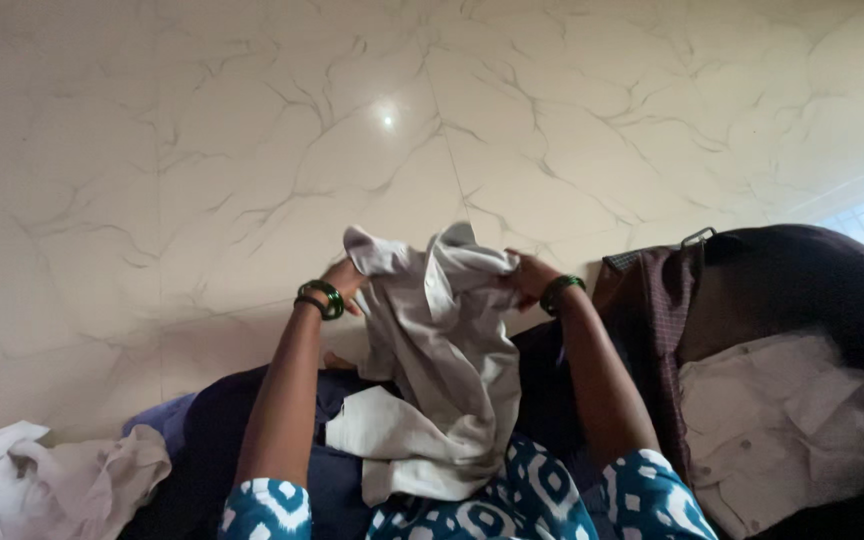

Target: The person sits on the floor and folds a white button-down shirt by hand, smoothing it out and folding it into a compact rectangle. They then place the folded shirt into a dark-colored suitcase. The person then picks up a light-colored long-sleeved shirt, buttons the collar, and begins folding it on the floor.

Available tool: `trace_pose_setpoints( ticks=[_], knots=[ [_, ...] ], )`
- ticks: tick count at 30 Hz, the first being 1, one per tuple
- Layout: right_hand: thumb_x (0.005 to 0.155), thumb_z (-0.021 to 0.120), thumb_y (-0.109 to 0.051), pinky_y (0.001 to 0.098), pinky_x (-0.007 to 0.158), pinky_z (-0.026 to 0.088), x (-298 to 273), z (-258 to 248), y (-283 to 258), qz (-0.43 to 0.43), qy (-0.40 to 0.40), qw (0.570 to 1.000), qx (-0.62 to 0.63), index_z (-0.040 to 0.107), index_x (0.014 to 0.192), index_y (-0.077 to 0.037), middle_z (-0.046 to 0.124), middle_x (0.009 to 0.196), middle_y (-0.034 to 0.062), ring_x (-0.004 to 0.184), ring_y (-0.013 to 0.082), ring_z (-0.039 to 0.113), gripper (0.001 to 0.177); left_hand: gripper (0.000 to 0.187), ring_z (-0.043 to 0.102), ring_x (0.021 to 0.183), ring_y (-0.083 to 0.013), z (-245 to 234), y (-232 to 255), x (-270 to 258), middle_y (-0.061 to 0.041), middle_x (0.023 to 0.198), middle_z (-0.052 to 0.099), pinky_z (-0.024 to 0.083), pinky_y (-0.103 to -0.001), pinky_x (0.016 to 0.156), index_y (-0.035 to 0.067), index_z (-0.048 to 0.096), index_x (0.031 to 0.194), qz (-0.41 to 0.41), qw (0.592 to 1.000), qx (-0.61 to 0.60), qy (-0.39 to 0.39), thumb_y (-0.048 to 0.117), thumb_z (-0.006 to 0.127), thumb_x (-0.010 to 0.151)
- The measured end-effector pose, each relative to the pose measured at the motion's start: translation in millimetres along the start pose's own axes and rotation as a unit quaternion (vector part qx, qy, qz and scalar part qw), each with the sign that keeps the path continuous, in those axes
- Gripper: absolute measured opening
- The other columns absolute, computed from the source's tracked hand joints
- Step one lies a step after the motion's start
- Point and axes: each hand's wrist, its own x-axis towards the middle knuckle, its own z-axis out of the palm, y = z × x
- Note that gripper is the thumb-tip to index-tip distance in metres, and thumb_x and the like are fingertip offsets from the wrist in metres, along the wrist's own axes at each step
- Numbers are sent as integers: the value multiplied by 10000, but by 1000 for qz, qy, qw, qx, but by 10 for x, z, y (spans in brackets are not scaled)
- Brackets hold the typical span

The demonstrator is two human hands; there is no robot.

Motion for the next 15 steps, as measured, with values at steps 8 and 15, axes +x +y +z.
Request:
trace_pose_setpoints(
  ticks=[8, 15],
  knots=[
    [883, 677, 152, 336, 882, 607, 169, -1414, -1117, -485, 384, 743, 255, 537, 1236, -26, 650, 1165, 74, 1064, 183, 656, 419, 328, 652, 1013, -198, -1808, 1785, -979, -105, 1109, 665, 532, -328, 885, 52, 579, 1237, 442, 752, -128, 473, -79, 613, 938],
    [978, 647, -296, 344, 853, 570, -465, -1994, -975, -471, 401, 585, 524, 664, 1138, -88, 687, 961, 44, 923, 163, 669, 263, 501, 596, 1138, -352, -2477, 1758, -1778, -127, 1051, 550, 335, -614, 1127, 63, 472, 1044, 506, 392, 181, 746, 470, 758, 990]
  ],
)
